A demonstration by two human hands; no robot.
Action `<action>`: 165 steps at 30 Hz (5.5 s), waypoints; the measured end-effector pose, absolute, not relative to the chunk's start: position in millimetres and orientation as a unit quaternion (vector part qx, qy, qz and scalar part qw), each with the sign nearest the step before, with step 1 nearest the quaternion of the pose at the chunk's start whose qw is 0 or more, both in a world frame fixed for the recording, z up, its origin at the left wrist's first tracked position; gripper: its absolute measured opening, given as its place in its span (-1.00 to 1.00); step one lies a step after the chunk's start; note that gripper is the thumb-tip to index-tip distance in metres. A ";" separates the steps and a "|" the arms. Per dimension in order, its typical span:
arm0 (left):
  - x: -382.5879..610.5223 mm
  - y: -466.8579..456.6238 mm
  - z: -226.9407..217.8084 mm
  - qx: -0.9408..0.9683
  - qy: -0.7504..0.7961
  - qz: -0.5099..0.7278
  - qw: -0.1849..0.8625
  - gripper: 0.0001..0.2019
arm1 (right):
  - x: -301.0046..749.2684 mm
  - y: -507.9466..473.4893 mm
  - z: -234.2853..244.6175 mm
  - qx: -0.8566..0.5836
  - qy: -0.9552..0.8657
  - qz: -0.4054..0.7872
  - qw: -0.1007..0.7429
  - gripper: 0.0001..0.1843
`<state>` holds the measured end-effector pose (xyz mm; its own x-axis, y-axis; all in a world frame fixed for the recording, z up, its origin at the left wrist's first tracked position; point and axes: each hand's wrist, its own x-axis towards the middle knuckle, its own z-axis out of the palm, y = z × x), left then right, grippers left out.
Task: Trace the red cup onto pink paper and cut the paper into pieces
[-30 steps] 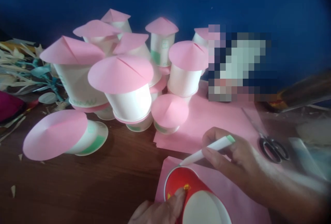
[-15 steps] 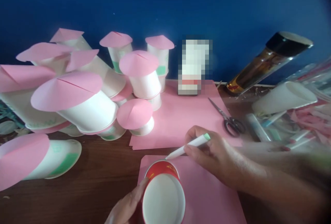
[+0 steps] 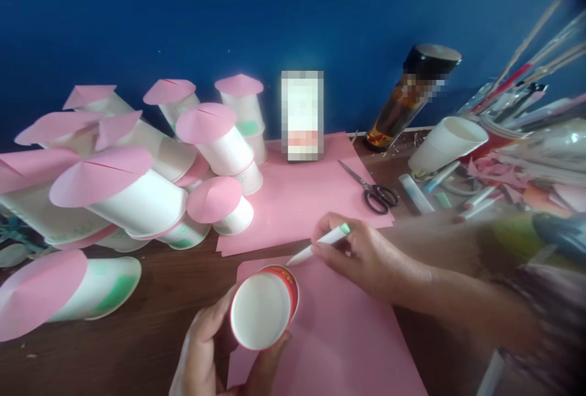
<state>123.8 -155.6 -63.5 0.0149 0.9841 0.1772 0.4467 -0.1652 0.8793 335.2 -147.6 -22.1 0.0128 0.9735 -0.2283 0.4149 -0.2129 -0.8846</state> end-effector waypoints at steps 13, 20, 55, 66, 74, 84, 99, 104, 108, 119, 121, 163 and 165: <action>115.8 -151.3 -64.0 0.692 0.528 0.411 0.271 -0.47 | 324.5 -179.0 -19.4 -0.665 -0.532 0.396 0.342 -0.88; 115.9 -151.7 -62.0 0.709 0.502 0.422 0.260 -0.49 | 313.6 -194.6 -21.3 -0.694 -0.542 0.324 0.345 -0.92; 112.4 -152.4 -60.3 0.729 0.480 0.403 0.275 -0.48 | 262.8 -255.4 -33.4 -0.685 -0.570 0.259 0.372 -0.95; 113.1 -153.0 -58.0 0.726 0.489 0.397 0.276 -0.49 | 258.6 -258.7 -30.2 -0.677 -0.584 0.237 0.381 -0.98; 115.5 -151.6 -60.6 0.728 0.488 0.414 0.247 -0.51 | 247.9 -265.4 -32.6 -0.650 -0.612 0.208 0.399 -0.97; 114.5 -150.5 -62.4 0.731 0.485 0.412 0.246 -0.49 | 241.8 -261.0 -44.7 -0.605 -0.644 0.201 0.422 -0.94; 113.7 -150.0 -62.5 0.738 0.481 0.411 0.233 -0.44 | 240.1 -258.2 -44.8 -0.617 -0.621 0.227 0.427 -0.96; 114.3 -149.7 -63.1 0.735 0.480 0.416 0.239 -0.43 | 241.9 -257.4 -45.3 -0.612 -0.625 0.231 0.427 -0.97; 114.4 -150.6 -62.5 0.732 0.483 0.414 0.243 -0.43 | 243.9 -257.4 -47.9 -0.617 -0.624 0.227 0.423 -0.96; 115.0 -149.9 -62.5 0.738 0.477 0.420 0.227 -0.46 | 252.9 -260.2 -51.0 -0.638 -0.614 0.200 0.419 -0.96; 115.0 -149.5 -62.4 0.740 0.476 0.419 0.225 -0.47 | 255.2 -260.8 -51.9 -0.647 -0.610 0.193 0.414 -0.97; 76.1 -115.8 -9.0 0.735 0.388 0.325 0.451 -0.57 | 243.7 -193.3 20.7 -0.711 -0.640 0.086 0.277 -0.72; 80.4 -102.2 3.1 0.736 0.380 0.299 0.473 -0.67 | 244.5 -193.2 19.1 -0.709 -0.640 0.086 0.285 -0.72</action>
